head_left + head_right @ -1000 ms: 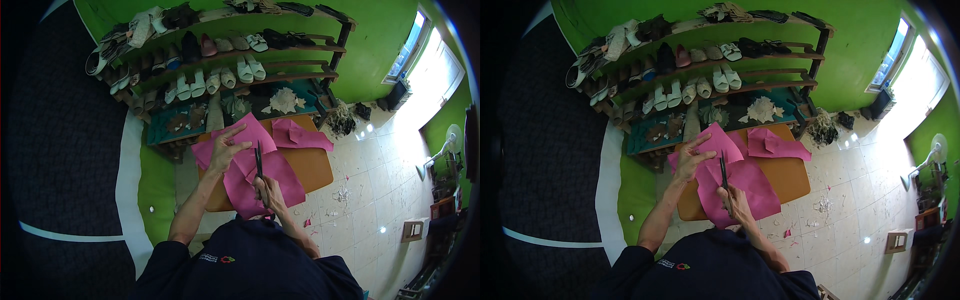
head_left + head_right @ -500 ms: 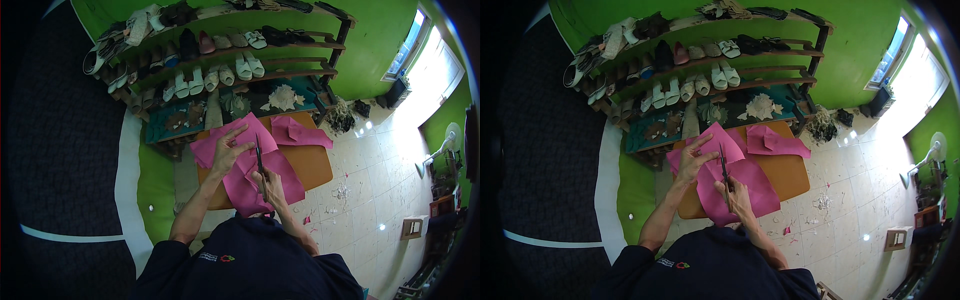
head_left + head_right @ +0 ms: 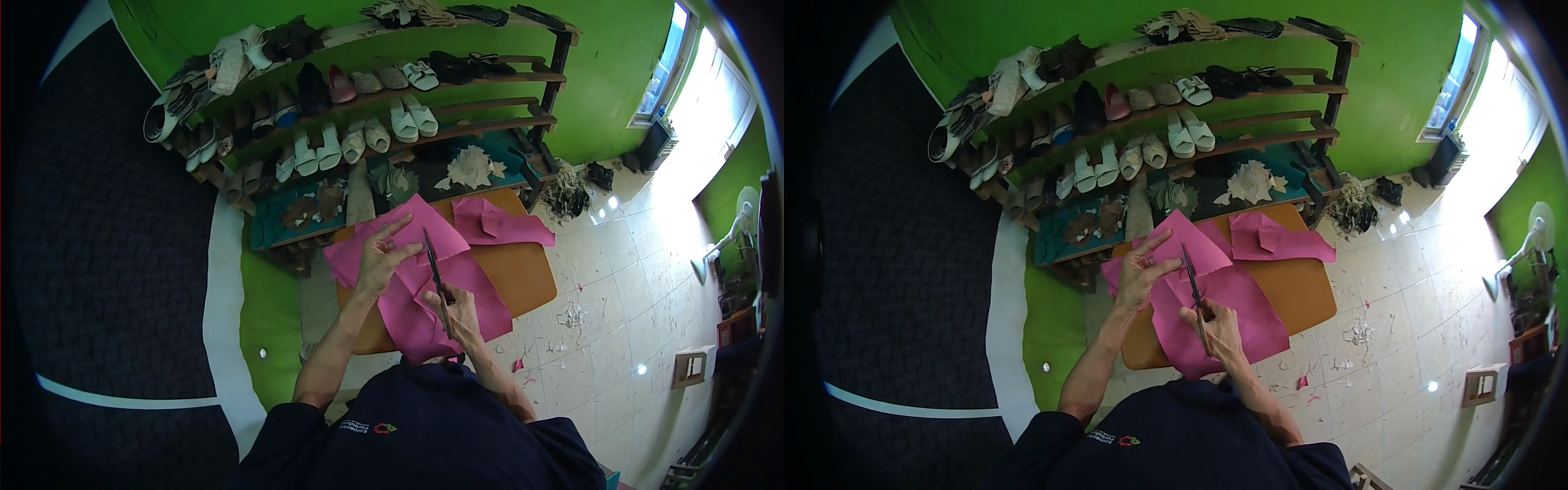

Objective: Cutting pink fabric or material into specific pattern shapes using scissors on a work table.

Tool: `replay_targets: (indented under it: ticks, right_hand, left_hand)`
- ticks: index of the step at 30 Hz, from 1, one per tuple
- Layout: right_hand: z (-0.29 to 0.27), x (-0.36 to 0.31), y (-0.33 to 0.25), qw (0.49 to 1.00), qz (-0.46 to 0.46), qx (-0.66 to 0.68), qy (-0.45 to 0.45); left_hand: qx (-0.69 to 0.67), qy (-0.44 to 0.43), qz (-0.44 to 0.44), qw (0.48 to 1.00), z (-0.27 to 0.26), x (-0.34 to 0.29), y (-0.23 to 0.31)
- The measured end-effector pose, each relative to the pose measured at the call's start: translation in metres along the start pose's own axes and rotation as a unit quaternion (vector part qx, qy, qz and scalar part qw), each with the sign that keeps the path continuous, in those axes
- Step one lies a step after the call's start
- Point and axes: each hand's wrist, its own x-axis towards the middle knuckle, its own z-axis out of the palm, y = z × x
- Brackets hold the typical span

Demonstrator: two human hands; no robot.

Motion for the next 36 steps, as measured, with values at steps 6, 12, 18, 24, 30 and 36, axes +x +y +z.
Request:
replay_targets:
  ticks: [6,12,18,24,30,36]
  right_hand:
    - [-0.004,-0.003,-0.009,1.000,0.004,-0.030,0.004]
    - [0.002,0.002,0.004,1.000,0.010,-0.020,0.001]
    - [0.000,0.008,-0.010,1.000,-0.018,-0.007,0.012]
    - [-0.004,0.007,-0.002,1.000,0.003,0.005,0.003]
    - [-0.003,0.006,0.002,1.000,0.012,0.004,0.018]
    - [-0.006,0.007,-0.010,0.999,0.016,0.032,-0.003]
  left_hand:
    - [-0.039,0.001,-0.035,0.999,0.005,0.001,0.007]
    - [-0.010,-0.005,-0.038,0.999,0.007,-0.001,0.007]
    - [0.005,-0.025,-0.040,0.999,0.013,-0.007,0.008]
    - [0.000,-0.030,-0.063,0.998,0.017,-0.008,0.012]
    - [-0.010,-0.026,-0.055,0.998,0.012,-0.009,0.005]
    - [0.044,-0.057,-0.025,0.997,0.014,-0.012,0.002]
